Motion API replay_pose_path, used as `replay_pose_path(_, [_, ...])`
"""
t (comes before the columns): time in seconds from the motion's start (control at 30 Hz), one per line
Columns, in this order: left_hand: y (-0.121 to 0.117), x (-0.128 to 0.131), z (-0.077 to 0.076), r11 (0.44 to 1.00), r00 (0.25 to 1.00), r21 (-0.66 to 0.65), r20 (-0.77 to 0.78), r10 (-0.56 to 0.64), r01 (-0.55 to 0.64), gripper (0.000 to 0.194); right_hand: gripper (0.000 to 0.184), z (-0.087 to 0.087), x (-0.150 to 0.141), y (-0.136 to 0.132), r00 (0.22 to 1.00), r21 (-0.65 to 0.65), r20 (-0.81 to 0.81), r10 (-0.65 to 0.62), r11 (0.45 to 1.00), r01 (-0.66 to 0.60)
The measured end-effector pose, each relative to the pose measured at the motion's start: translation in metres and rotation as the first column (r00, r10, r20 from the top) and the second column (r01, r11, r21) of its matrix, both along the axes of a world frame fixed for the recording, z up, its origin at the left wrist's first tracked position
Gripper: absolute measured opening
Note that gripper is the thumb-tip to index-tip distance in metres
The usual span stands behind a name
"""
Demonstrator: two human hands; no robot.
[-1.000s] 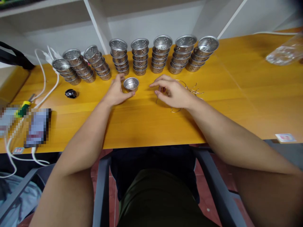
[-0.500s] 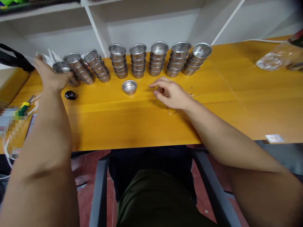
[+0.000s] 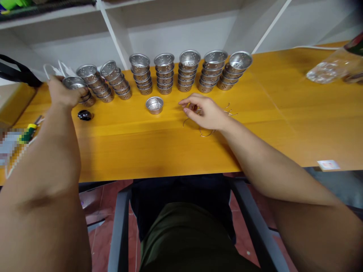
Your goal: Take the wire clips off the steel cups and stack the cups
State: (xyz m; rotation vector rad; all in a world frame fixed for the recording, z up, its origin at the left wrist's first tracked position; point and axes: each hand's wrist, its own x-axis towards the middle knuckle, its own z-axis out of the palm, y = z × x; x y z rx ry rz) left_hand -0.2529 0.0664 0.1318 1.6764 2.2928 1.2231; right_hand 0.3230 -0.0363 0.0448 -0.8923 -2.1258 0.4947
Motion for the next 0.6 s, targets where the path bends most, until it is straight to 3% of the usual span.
replay_pose_path(0.1, [-0.009,0.013,0.007,0.976,0.977,-0.049,0.002,0.212,-0.212,0.083,0.034,0.001,0.000,-0.001,1.000,-0.017,0.004,-0.005,1.000,0.005])
replay_pose_path(0.17, [-0.016,0.024,0.011,0.963,0.966,-0.070,-0.013,0.258,-0.259,0.080,0.035,0.001,0.000,-0.001,1.000,-0.023,0.002,-0.008,1.000,0.008])
replay_pose_path(0.27, [-0.024,0.034,0.014,0.972,0.976,-0.085,-0.001,0.219,-0.218,0.084,0.035,0.001,0.000,-0.001,1.000,-0.022,-0.002,-0.006,1.000,0.006])
replay_pose_path(0.37, [-0.028,0.037,0.014,0.986,0.988,-0.076,0.033,0.154,-0.151,0.101,0.034,0.001,0.001,0.000,1.000,-0.029,0.007,-0.005,1.000,0.005])
replay_pose_path(0.5, [-0.024,0.039,0.012,0.982,0.979,-0.035,0.084,0.188,-0.186,0.121,0.034,0.000,0.000,0.000,0.999,-0.014,0.041,-0.003,1.000,0.004])
replay_pose_path(0.6, [-0.017,0.032,0.008,0.984,0.980,-0.004,0.094,0.176,-0.176,0.122,0.040,-0.002,-0.009,-0.003,0.998,0.067,0.064,0.020,0.997,-0.024])
